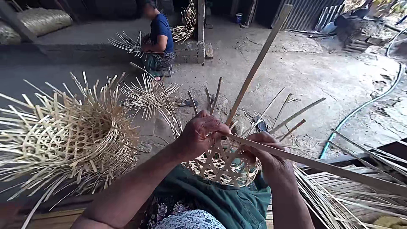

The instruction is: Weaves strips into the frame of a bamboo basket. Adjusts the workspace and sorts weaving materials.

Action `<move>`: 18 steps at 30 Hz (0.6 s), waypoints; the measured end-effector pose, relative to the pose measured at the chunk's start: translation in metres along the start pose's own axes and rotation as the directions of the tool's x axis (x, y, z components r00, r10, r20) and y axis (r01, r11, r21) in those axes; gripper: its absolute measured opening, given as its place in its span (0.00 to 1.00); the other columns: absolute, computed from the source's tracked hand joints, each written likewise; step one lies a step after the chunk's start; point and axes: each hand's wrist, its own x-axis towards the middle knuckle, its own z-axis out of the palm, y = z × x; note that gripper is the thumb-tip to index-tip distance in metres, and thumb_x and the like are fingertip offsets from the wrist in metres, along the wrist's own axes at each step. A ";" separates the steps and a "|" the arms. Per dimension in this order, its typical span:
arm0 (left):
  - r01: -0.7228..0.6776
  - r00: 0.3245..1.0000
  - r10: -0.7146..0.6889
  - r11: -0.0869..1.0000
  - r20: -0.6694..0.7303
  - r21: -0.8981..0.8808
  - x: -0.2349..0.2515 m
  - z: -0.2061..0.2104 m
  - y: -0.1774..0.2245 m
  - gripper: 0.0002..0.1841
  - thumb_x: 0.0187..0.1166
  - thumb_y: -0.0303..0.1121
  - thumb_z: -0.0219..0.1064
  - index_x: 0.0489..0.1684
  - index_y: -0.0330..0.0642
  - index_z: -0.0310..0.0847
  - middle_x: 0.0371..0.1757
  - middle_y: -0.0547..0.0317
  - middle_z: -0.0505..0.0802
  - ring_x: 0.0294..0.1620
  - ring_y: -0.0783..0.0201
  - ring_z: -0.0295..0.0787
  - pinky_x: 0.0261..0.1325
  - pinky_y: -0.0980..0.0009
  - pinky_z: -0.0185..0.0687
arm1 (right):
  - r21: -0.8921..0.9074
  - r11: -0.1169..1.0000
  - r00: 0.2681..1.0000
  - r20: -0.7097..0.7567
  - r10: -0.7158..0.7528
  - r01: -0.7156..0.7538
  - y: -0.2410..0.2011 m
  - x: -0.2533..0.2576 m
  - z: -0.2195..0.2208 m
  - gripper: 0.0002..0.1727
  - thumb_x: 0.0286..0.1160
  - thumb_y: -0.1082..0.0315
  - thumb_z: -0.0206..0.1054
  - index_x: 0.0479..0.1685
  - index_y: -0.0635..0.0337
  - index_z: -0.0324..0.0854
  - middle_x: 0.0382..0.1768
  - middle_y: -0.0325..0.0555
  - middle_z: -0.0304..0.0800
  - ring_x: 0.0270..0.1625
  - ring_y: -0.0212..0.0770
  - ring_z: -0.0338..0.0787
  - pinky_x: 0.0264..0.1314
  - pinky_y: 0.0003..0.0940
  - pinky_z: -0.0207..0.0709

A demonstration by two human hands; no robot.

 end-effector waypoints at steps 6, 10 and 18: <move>0.045 0.999 -0.028 0.906 -0.046 0.420 -0.005 0.019 0.005 0.11 0.76 0.32 0.68 0.48 0.49 0.96 0.48 0.54 0.93 0.45 0.55 0.87 0.45 0.60 0.86 | -0.819 0.501 0.921 0.083 -0.381 0.281 -0.019 -0.018 0.023 0.19 0.84 0.59 0.63 0.62 0.60 0.90 0.41 0.51 0.93 0.39 0.44 0.92 0.36 0.37 0.85; 0.323 0.946 -0.323 0.946 -0.004 0.012 0.005 0.006 0.020 0.24 0.76 0.31 0.69 0.74 0.49 0.83 0.35 0.71 0.91 0.29 0.77 0.81 0.33 0.77 0.80 | -0.900 0.377 0.948 0.106 -0.299 0.219 -0.028 -0.012 0.014 0.14 0.84 0.58 0.62 0.47 0.55 0.91 0.33 0.49 0.91 0.28 0.49 0.91 0.21 0.44 0.79; 0.167 0.979 -0.190 0.957 -0.078 -0.238 -0.003 0.019 0.019 0.05 0.77 0.29 0.72 0.44 0.38 0.88 0.38 0.65 0.93 0.32 0.79 0.86 0.37 0.81 0.85 | -0.905 0.413 0.989 0.052 -0.136 0.104 -0.045 -0.007 0.013 0.18 0.82 0.52 0.61 0.28 0.51 0.87 0.17 0.42 0.83 0.19 0.45 0.86 0.16 0.47 0.72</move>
